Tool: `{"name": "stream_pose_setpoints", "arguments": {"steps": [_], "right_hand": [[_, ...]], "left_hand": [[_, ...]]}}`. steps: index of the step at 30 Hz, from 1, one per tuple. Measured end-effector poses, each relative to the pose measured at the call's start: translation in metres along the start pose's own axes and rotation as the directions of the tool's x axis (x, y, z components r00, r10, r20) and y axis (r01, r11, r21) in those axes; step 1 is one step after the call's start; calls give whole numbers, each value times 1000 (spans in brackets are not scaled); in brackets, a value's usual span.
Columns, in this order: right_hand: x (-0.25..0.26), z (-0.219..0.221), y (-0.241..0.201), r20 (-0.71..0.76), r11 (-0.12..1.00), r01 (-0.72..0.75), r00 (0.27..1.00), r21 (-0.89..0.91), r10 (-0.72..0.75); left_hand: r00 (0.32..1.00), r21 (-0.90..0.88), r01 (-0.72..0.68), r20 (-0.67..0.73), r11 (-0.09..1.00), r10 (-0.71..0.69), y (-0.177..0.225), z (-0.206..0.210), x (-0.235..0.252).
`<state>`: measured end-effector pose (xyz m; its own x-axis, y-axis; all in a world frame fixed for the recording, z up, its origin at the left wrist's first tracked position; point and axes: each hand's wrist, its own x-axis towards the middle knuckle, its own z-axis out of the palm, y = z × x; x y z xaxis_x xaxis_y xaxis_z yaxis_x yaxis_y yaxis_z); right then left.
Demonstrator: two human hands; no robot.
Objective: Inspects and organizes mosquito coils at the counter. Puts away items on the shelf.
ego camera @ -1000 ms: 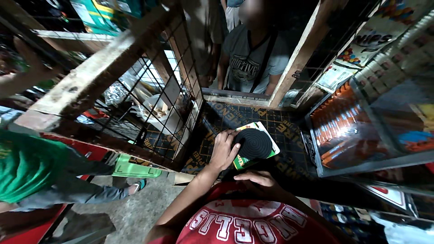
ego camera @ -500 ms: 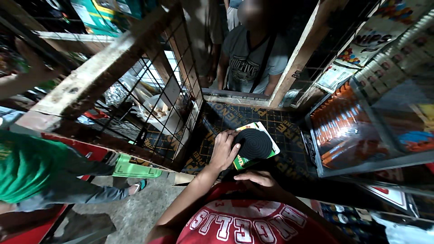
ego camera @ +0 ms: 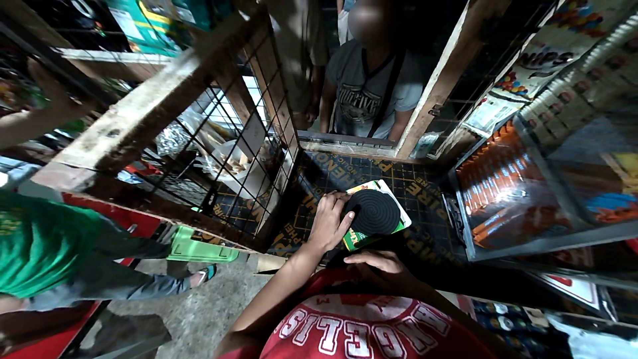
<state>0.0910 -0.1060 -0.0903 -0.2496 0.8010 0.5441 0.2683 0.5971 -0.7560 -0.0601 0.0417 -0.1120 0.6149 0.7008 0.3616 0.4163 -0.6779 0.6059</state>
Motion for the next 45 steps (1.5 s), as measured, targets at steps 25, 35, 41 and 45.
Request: {"name": "stream_pose_setpoints", "arguments": {"steps": [25,35,41,45], "right_hand": [[10,-61,20,-416,737,-528,835,-422,360],[6,-74,31,-389,683,-649,755,-334,528],[8,-75,32,-402,686,-665,737,-293,543],[8,-76,37,-413,704,-661,736,-261,537]], "left_hand": [[998,63,-9,-62,998,13,5,-1,-2],[997,123,-28,-67,992,36,6,-1,-3],[990,188,42,-138,981,-16,10,-2,-4],[985,238,40,-174,970,2,12,-2,-6]]}}
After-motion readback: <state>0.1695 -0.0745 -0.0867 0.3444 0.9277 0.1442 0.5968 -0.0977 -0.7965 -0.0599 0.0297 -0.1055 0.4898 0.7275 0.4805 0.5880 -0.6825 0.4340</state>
